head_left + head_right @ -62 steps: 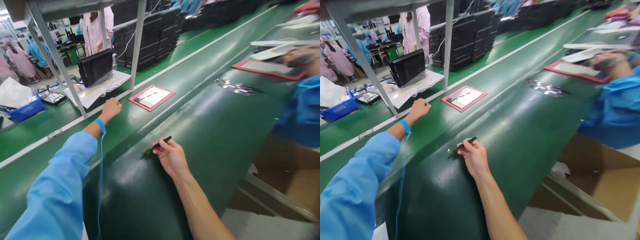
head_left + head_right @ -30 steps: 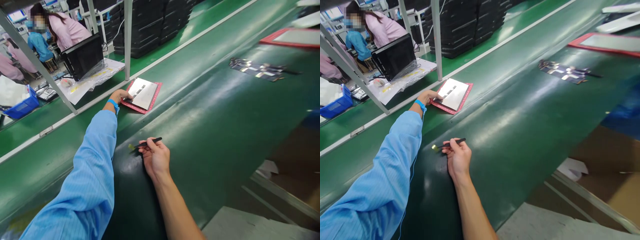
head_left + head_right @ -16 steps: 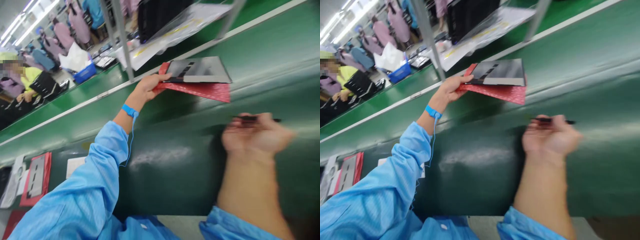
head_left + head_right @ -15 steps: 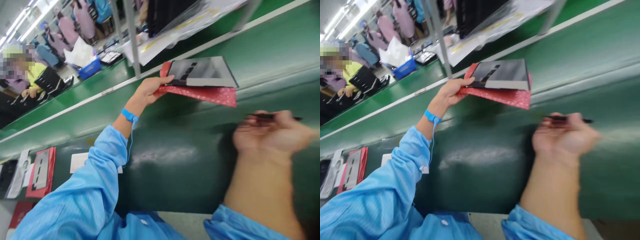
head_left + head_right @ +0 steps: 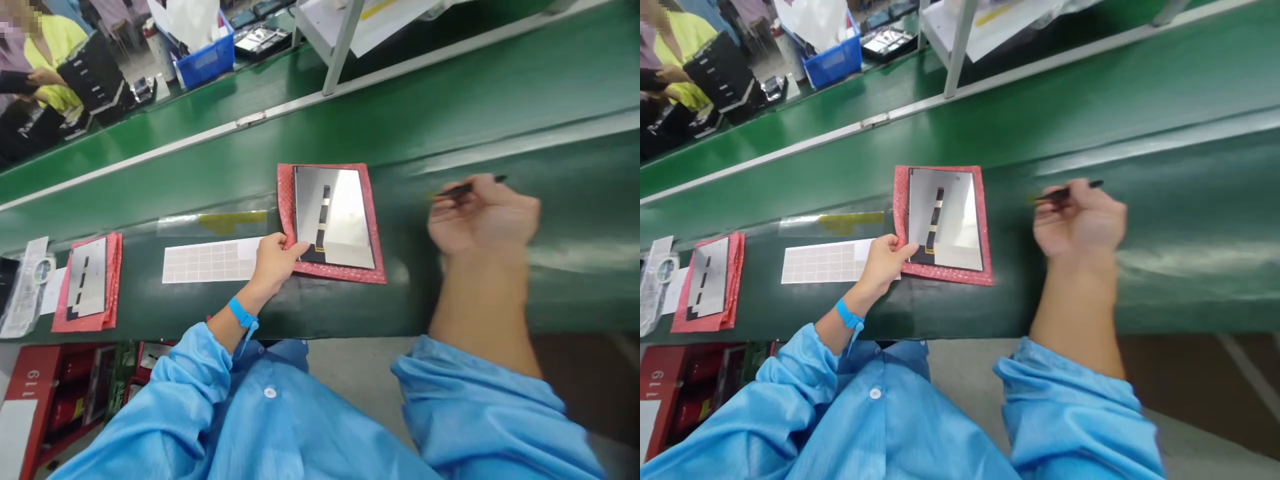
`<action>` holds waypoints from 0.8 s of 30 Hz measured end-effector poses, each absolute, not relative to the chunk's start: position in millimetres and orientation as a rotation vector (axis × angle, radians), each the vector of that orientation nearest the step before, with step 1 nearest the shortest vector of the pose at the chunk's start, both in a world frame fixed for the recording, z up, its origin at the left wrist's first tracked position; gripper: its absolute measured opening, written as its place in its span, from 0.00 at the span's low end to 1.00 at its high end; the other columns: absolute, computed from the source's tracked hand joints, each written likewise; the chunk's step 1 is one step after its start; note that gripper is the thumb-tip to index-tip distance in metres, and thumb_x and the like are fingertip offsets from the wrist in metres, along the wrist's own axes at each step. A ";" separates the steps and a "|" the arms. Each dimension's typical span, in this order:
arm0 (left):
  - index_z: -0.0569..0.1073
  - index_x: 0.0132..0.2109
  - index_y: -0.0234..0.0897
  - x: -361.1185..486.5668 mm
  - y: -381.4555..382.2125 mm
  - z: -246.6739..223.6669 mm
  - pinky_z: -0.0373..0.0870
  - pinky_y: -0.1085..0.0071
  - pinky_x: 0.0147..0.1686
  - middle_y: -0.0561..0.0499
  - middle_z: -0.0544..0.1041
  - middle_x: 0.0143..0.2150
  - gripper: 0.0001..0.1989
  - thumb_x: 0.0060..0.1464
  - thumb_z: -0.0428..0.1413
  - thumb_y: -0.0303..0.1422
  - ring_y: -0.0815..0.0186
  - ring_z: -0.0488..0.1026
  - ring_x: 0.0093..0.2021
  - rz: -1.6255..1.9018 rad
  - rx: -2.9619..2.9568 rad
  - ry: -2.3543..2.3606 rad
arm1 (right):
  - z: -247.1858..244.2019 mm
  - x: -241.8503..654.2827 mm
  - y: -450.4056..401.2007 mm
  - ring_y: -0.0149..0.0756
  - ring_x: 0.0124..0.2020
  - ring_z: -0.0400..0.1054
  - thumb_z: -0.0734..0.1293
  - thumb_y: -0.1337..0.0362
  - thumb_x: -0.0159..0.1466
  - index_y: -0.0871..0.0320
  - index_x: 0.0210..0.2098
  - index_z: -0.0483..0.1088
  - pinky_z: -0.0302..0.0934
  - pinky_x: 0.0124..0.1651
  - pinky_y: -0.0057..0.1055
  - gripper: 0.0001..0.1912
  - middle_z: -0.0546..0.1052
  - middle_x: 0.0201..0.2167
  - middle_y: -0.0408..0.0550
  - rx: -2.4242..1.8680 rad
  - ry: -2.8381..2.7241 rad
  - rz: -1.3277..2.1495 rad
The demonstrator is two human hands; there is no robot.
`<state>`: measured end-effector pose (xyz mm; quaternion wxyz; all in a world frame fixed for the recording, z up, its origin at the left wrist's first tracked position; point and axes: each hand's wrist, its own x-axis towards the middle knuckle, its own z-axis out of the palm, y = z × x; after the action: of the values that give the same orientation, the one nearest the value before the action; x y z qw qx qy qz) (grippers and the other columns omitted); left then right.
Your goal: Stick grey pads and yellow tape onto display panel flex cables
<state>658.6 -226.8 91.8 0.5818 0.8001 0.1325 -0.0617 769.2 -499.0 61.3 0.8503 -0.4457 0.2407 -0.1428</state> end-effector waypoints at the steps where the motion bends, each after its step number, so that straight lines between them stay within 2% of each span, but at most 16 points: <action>1: 0.66 0.27 0.37 661.8 -224.6 93.0 0.61 0.72 0.36 0.57 0.66 0.24 0.16 0.59 0.63 0.34 0.69 0.65 0.28 -0.171 1.935 0.274 | 63.8 763.7 -490.8 0.25 0.18 0.63 0.55 0.79 0.70 0.58 0.21 0.63 0.52 0.20 0.20 0.23 0.67 0.20 0.46 -0.959 0.529 -0.282; 4: 0.69 0.27 0.38 667.9 -216.8 103.2 0.63 0.67 0.40 0.54 0.71 0.26 0.12 0.59 0.59 0.28 0.64 0.69 0.31 -0.238 2.140 0.156 | 68.4 744.1 -475.0 0.30 0.21 0.67 0.64 0.78 0.65 0.57 0.27 0.69 0.57 0.21 0.22 0.13 0.73 0.23 0.49 -1.027 0.524 -0.247; 6: 0.71 0.30 0.38 665.4 -213.5 112.0 0.65 0.63 0.44 0.51 0.73 0.29 0.08 0.58 0.58 0.24 0.59 0.72 0.36 -0.261 2.248 0.096 | 72.9 729.7 -466.2 0.34 0.23 0.70 0.71 0.74 0.61 0.58 0.31 0.71 0.60 0.22 0.24 0.07 0.75 0.25 0.51 -1.100 0.443 -0.207; 7: 0.73 0.34 0.38 662.1 -213.1 115.6 0.65 0.61 0.46 0.50 0.75 0.31 0.07 0.59 0.57 0.24 0.57 0.73 0.38 -0.275 2.300 0.071 | 75.9 723.2 -461.6 0.35 0.24 0.71 0.75 0.71 0.59 0.58 0.32 0.72 0.63 0.22 0.25 0.07 0.76 0.26 0.52 -1.149 0.376 -0.169; 10: 0.74 0.48 0.36 646.2 -215.8 118.4 0.69 0.58 0.45 0.44 0.78 0.40 0.09 0.63 0.53 0.23 0.52 0.75 0.42 -0.242 2.581 -0.006 | 86.5 710.6 -448.0 0.40 0.25 0.74 0.84 0.58 0.48 0.58 0.34 0.73 0.69 0.25 0.29 0.22 0.78 0.27 0.53 -1.298 0.188 -0.015; 12: 0.72 0.57 0.32 634.6 -218.3 112.7 0.72 0.58 0.47 0.38 0.78 0.52 0.16 0.65 0.51 0.23 0.50 0.75 0.49 -0.045 2.815 -0.138 | 92.8 708.9 -442.1 0.40 0.25 0.75 0.86 0.49 0.44 0.59 0.33 0.73 0.71 0.26 0.29 0.29 0.78 0.28 0.54 -1.378 0.163 0.084; 14: 0.72 0.60 0.30 625.7 -219.6 103.6 0.71 0.57 0.53 0.36 0.74 0.62 0.17 0.67 0.49 0.22 0.49 0.71 0.59 0.222 2.905 -0.353 | 96.7 710.6 -440.2 0.39 0.26 0.76 0.86 0.43 0.44 0.61 0.31 0.75 0.72 0.27 0.26 0.31 0.79 0.30 0.56 -1.446 0.164 0.167; 15: 0.73 0.59 0.29 622.8 -219.8 99.0 0.70 0.57 0.56 0.37 0.74 0.64 0.17 0.67 0.48 0.22 0.49 0.69 0.63 0.317 2.896 -0.472 | 97.6 711.7 -440.7 0.38 0.28 0.76 0.85 0.42 0.46 0.62 0.30 0.76 0.72 0.28 0.25 0.31 0.79 0.31 0.57 -1.470 0.160 0.203; 17: 0.76 0.54 0.28 620.0 -219.9 92.2 0.68 0.57 0.58 0.38 0.77 0.61 0.15 0.69 0.48 0.22 0.50 0.70 0.63 0.400 2.846 -0.649 | 97.2 712.4 -443.1 0.39 0.30 0.77 0.84 0.42 0.50 0.63 0.30 0.77 0.73 0.30 0.24 0.30 0.79 0.32 0.58 -1.496 0.142 0.251; 19: 0.78 0.51 0.29 619.9 -219.9 89.8 0.68 0.57 0.57 0.40 0.80 0.56 0.12 0.69 0.50 0.23 0.53 0.74 0.58 0.430 2.808 -0.711 | 94.9 709.4 -445.7 0.39 0.29 0.77 0.83 0.43 0.53 0.64 0.31 0.76 0.72 0.28 0.24 0.28 0.79 0.31 0.59 -1.500 0.139 0.235; 22: 0.78 0.48 0.30 619.8 -219.7 94.0 0.68 0.56 0.54 0.41 0.82 0.49 0.09 0.67 0.54 0.24 0.53 0.77 0.50 0.440 2.782 -0.693 | 93.0 697.7 -445.1 0.38 0.23 0.74 0.84 0.47 0.53 0.64 0.33 0.75 0.69 0.21 0.24 0.27 0.78 0.27 0.55 -1.489 0.183 0.053; 24: 0.78 0.47 0.30 618.8 -219.4 99.8 0.66 0.55 0.53 0.41 0.82 0.48 0.08 0.65 0.55 0.22 0.52 0.77 0.51 0.394 2.760 -0.674 | 96.0 688.7 -440.9 0.38 0.21 0.73 0.84 0.50 0.53 0.62 0.35 0.75 0.68 0.19 0.25 0.26 0.77 0.25 0.51 -1.508 0.249 -0.053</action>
<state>618.8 -219.4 99.8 0.1365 0.9533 -0.2327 0.1360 688.7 -440.9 96.0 0.7217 -0.6825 0.1129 -0.0242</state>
